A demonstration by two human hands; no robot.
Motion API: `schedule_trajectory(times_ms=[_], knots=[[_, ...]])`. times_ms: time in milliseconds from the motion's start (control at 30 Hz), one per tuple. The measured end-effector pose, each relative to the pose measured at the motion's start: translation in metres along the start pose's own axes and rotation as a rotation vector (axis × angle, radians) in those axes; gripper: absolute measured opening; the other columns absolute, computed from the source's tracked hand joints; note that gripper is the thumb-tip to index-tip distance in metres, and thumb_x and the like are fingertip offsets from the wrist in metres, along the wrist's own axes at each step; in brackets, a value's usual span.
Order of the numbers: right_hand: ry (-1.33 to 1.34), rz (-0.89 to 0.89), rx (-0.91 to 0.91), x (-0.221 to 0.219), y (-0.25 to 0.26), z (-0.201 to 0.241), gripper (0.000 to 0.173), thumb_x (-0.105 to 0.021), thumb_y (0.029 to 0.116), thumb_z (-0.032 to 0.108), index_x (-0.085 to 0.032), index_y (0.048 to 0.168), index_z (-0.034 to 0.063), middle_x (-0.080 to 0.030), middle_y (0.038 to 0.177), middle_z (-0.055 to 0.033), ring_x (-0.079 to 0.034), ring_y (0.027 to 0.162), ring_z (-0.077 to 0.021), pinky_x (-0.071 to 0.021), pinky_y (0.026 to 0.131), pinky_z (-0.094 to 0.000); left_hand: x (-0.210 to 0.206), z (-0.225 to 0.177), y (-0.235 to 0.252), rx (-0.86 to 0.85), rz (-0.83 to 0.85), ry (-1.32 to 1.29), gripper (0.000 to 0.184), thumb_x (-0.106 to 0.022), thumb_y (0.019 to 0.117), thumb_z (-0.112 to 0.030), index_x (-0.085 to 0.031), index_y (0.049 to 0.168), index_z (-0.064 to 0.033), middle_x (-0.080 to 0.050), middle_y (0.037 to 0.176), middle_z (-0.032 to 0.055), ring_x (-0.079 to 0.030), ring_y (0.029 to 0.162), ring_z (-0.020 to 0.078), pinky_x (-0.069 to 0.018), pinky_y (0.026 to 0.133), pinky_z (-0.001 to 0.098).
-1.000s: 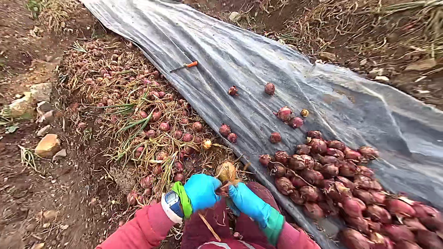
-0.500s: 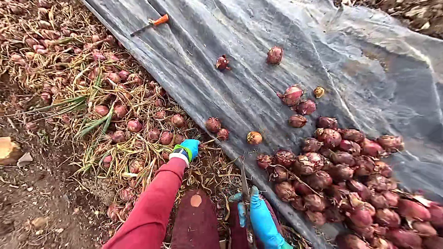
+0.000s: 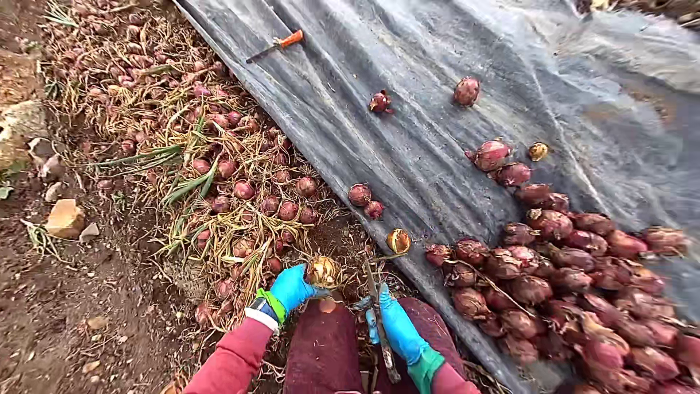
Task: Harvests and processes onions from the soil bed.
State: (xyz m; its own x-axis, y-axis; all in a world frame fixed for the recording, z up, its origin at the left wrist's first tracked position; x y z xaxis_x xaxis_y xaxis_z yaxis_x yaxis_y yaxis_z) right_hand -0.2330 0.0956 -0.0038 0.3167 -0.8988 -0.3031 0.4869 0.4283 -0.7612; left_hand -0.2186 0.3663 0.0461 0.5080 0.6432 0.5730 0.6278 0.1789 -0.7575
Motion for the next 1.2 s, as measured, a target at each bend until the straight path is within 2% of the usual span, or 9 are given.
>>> schedule_trajectory(times_ms=[200,433,567,667,733,833,933,1067,1200], knots=[[-0.189,0.064,0.527,-0.058,-0.087,0.076,0.067,-0.047,0.096,0.072,-0.065,0.09,0.0078,-0.063,0.064,-0.0048,-0.061,0.05,-0.0164,-0.0558,0.049,-0.0332,0.018,-0.077,-0.135,-0.33,-0.04,0.078,0.051,-0.091,0.0747,-0.048,-0.073,0.11,-0.0156,-0.075,0.104,0.0027,-0.071,0.099,0.0186,-0.0578,0.093,0.0497],[-0.533,-0.054,0.593,-0.06,-0.15,0.079,0.077,-0.034,0.0942,0.081,-0.066,0.077,0.0128,-0.059,0.058,-0.0033,-0.058,0.047,-0.0171,-0.0535,0.046,-0.0379,0.01,-0.062,-0.198,-0.363,-0.152,0.03,0.052,-0.09,0.0696,-0.058,-0.076,0.102,-0.0202,-0.076,0.094,-0.0021,-0.072,0.092,0.015,-0.0592,0.088,0.0488],[-0.463,0.021,0.557,-0.053,-0.157,0.074,0.079,-0.03,0.0975,0.078,-0.066,0.084,0.0084,-0.058,0.056,-0.0076,-0.057,0.044,-0.0208,-0.0531,0.043,-0.0383,0.026,-0.063,-0.209,-0.353,-0.396,-0.153,0.04,-0.089,0.0784,-0.048,-0.076,0.102,-0.0184,-0.077,0.09,-0.0008,-0.074,0.087,0.014,-0.0626,0.084,0.0477],[-0.638,0.185,0.45,-0.057,-0.144,0.055,0.082,-0.032,0.0885,0.088,-0.063,0.089,0.0117,-0.06,0.063,-0.0035,-0.059,0.049,-0.0174,-0.0544,0.047,-0.036,0.003,-0.104,-0.219,-0.36,-0.185,0.199,0.031,-0.07,0.0929,-0.043,-0.074,0.1,-0.0132,-0.074,0.093,0.0081,-0.072,0.093,0.027,-0.0578,0.084,0.0569],[-0.659,0.173,0.482,-0.053,-0.146,0.063,0.072,-0.032,0.0974,0.075,-0.063,0.092,0.011,-0.061,0.064,-0.0023,-0.06,0.05,-0.0161,-0.054,0.048,-0.0344,-0.012,-0.128,-0.215,-0.425,-0.039,0.346,0.034,-0.06,0.0994,-0.041,-0.074,0.111,-0.0123,-0.073,0.106,0.0126,-0.069,0.106,0.033,-0.054,0.091,0.0606],[-0.463,-0.003,0.607,-0.035,-0.141,0.094,0.084,-0.023,0.0966,0.08,-0.068,0.094,0.0091,-0.058,0.058,-0.004,-0.056,0.043,-0.018,-0.0527,0.042,-0.0365,0.039,-0.117,-0.177,-0.364,-0.25,0.151,0.031,-0.063,0.0981,-0.042,-0.077,0.113,-0.0177,-0.076,0.11,0.0073,-0.071,0.107,0.0272,-0.0554,0.094,0.0587],[-0.347,-0.175,0.563,-0.015,-0.12,0.121,0.088,-0.006,0.1013,0.071,-0.067,0.098,0.007,-0.056,0.057,-0.0077,-0.055,0.042,-0.0222,-0.0537,0.042,-0.043,0.115,-0.029,-0.169,-0.149,-0.57,-0.163,0.034,-0.069,0.0967,-0.045,-0.074,0.096,-0.0116,-0.072,0.088,0.0107,-0.071,0.088,0.0292,-0.0548,0.081,0.0599],[-0.193,-0.182,0.658,-0.023,-0.098,0.16,0.08,-0.007,0.1042,0.066,-0.065,0.105,0.0108,-0.058,0.059,-0.0053,-0.056,0.043,-0.0196,-0.0539,0.042,-0.0403,0.155,0.188,-0.225,0.39,-0.865,-0.203,0.044,-0.064,0.1006,-0.046,-0.072,0.106,-0.0036,-0.072,0.097,0.0237,-0.07,0.097,0.0435,-0.0515,0.087,0.071],[0.043,0.03,0.845,-0.109,-0.091,0.185,0.073,-0.009,0.103,0.069,-0.061,0.112,0.0179,-0.064,0.068,-0.0008,-0.059,0.048,-0.0154,-0.0556,0.044,-0.0348,0.044,0.412,-0.33,1.043,-0.464,-0.053,0.076,-0.075,0.0881,-0.051,-0.059,0.133,0.0076,-0.064,0.127,0.0336,-0.06,0.124,0.0492,-0.047,0.104,0.0683]])
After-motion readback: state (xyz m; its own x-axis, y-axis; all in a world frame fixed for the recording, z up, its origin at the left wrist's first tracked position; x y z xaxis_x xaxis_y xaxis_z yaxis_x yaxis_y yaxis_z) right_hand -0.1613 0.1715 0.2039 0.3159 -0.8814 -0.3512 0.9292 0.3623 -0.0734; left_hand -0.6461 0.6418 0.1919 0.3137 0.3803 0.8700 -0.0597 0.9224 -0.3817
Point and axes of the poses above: each hand's wrist, its own y-axis towards the middle knuckle, its own x-axis out of the back of the hand, z = x × y, the point moved 7 cm from there along y, towards the middle knuckle
